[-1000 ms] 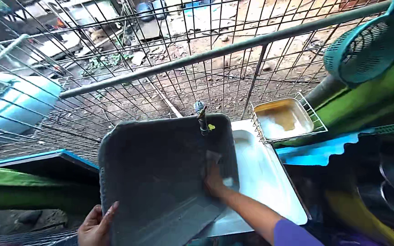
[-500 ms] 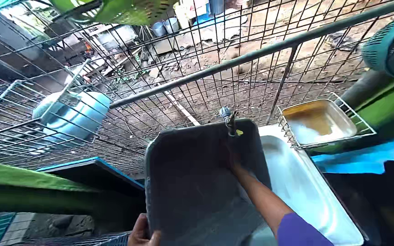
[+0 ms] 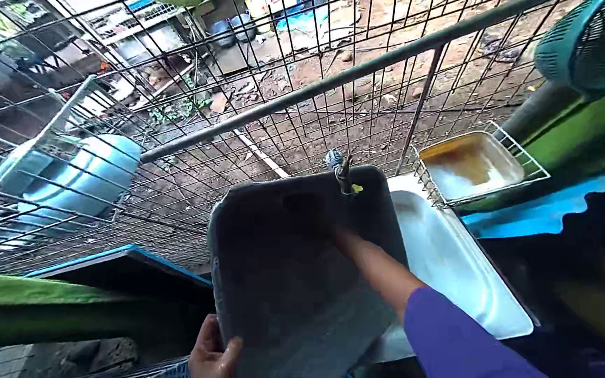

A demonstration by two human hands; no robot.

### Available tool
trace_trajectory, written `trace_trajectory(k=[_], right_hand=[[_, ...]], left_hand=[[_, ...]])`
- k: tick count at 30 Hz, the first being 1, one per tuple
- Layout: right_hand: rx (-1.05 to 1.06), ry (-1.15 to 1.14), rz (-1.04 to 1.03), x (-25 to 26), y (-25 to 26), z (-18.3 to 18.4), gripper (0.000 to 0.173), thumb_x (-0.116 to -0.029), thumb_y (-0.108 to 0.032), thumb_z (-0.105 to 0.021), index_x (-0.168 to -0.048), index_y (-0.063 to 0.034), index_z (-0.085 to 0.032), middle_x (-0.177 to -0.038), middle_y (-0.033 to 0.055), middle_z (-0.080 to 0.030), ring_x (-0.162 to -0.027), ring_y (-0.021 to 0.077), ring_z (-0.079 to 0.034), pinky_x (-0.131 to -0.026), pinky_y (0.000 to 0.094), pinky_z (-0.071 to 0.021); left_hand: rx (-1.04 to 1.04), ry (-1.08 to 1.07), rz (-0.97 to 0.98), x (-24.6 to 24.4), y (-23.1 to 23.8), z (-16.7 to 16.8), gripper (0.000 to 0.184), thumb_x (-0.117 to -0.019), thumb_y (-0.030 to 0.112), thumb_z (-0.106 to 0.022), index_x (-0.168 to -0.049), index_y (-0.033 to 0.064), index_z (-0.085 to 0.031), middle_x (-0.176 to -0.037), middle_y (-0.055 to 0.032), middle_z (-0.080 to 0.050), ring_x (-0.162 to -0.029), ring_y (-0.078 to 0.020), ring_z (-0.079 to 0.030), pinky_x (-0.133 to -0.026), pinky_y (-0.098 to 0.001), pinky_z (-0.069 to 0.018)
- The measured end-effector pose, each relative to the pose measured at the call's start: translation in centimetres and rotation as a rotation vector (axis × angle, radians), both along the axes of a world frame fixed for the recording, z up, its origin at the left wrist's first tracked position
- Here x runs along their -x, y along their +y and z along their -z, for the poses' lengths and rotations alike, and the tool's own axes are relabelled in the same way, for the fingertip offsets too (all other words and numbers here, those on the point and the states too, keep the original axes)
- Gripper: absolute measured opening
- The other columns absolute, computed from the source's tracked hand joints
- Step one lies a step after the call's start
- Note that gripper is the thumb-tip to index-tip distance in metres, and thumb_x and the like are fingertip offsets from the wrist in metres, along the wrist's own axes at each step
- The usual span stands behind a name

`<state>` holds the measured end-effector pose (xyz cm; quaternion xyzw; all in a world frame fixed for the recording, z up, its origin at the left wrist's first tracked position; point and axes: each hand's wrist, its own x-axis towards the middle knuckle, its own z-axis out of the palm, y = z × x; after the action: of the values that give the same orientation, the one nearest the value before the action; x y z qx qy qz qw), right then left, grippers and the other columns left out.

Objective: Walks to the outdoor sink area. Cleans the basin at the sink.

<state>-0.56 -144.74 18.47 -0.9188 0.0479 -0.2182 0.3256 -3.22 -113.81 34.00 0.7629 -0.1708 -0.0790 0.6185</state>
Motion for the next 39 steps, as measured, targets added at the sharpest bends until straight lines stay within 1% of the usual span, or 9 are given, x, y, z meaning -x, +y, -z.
trace_trajectory(k=[4,7,13,16,21,26,31,36,39], right_hand=[[-0.127,0.538,0.379,4.8,-5.6,4.4,0.066,-0.1072,-0.039,-0.045,-0.160,-0.0013,-0.033,-0.166,0.0226,-0.031,-0.157,0.0397,-0.022,-0.128,0.0564,-0.0124],[0.001,0.476,0.538,8.0,-3.9,8.1,0.064,-0.1061,-0.037,-0.043,-0.155,0.0050,-0.040,-0.162,0.0272,-0.037,-0.154,0.0456,-0.027,-0.127,0.0593,-0.0131],[-0.098,0.789,0.345,15.5,2.9,9.1,0.071,-0.1077,-0.037,-0.046,-0.155,0.0136,-0.030,-0.162,0.0346,-0.030,-0.154,0.0467,-0.025,-0.127,0.0592,-0.0131],[-0.015,0.685,0.300,12.6,-2.2,6.4,0.066,-0.1008,-0.017,-0.056,-0.153,0.0147,-0.033,-0.163,0.0348,-0.026,-0.156,0.0493,-0.016,-0.127,0.0638,-0.0060],[0.087,0.645,0.224,9.5,-10.3,4.6,0.053,-0.1074,-0.013,-0.042,-0.155,0.0088,-0.036,-0.162,0.0305,-0.033,-0.153,0.0460,-0.027,-0.126,0.0561,-0.0210],[0.075,0.794,0.106,18.0,-3.7,10.2,0.065,-0.0962,-0.008,-0.057,-0.153,0.0148,-0.035,-0.166,0.0343,-0.019,-0.157,0.0462,-0.016,-0.128,0.0564,-0.0111],[-0.167,1.035,0.123,20.6,2.5,9.7,0.074,-0.1037,-0.037,-0.054,-0.157,0.0086,-0.031,-0.167,0.0315,-0.017,-0.158,0.0442,-0.014,-0.128,0.0567,-0.0121],[-0.470,1.144,0.135,15.8,12.6,0.8,0.076,-0.1050,-0.053,-0.047,-0.144,0.0115,-0.049,-0.154,0.0359,-0.040,-0.146,0.0506,-0.037,-0.117,0.0654,-0.0338],[-0.476,1.117,-0.062,12.6,19.4,-5.0,0.083,-0.1050,-0.057,-0.045,-0.153,0.0101,-0.038,-0.161,0.0356,-0.029,-0.151,0.0516,-0.027,-0.119,0.0673,-0.0283]], left_hand=[[0.011,0.027,0.000,-0.3,0.4,1.1,0.041,-0.0644,-0.015,-0.053,-0.092,0.0162,-0.055,-0.073,0.0215,-0.068,-0.066,0.0106,-0.063,-0.061,-0.0136,-0.0557],[-0.004,0.008,-0.012,0.3,0.9,1.4,0.040,-0.0651,-0.014,-0.055,-0.091,0.0166,-0.056,-0.073,0.0219,-0.067,-0.066,0.0108,-0.063,-0.061,-0.0131,-0.0554],[-0.033,0.011,-0.052,-0.2,0.9,1.7,0.034,-0.0652,-0.012,-0.054,-0.090,0.0117,-0.054,-0.072,0.0210,-0.064,-0.065,0.0115,-0.061,-0.062,-0.0126,-0.0541],[-0.040,0.002,-0.032,-0.5,1.2,1.8,0.036,-0.0654,-0.012,-0.054,-0.091,0.0131,-0.054,-0.072,0.0217,-0.064,-0.065,0.0114,-0.061,-0.061,-0.0128,-0.0545],[-0.006,-0.060,-0.013,0.7,0.6,1.4,0.042,-0.0668,-0.014,-0.055,-0.093,0.0186,-0.059,-0.077,0.0235,-0.069,-0.069,0.0116,-0.064,-0.065,-0.0123,-0.0556],[-0.014,-0.123,-0.087,1.0,-0.6,2.3,0.030,-0.0640,-0.005,-0.060,-0.088,0.0142,-0.059,-0.072,0.0213,-0.064,-0.065,0.0117,-0.060,-0.060,-0.0101,-0.0527],[-0.042,-0.116,-0.076,0.3,-0.1,2.8,0.023,-0.0670,0.002,-0.063,-0.089,0.0092,-0.061,-0.073,0.0169,-0.063,-0.066,0.0099,-0.060,-0.061,-0.0122,-0.0530],[0.033,-0.045,-0.055,-0.9,-0.8,2.4,0.026,-0.0663,-0.003,-0.061,-0.089,0.0099,-0.059,-0.069,0.0164,-0.062,-0.061,0.0082,-0.059,-0.057,-0.0126,-0.0509],[0.028,-0.040,-0.032,-1.3,-0.7,2.4,0.025,-0.0669,-0.004,-0.061,-0.089,0.0089,-0.059,-0.068,0.0154,-0.060,-0.060,0.0076,-0.057,-0.056,-0.0128,-0.0499]])
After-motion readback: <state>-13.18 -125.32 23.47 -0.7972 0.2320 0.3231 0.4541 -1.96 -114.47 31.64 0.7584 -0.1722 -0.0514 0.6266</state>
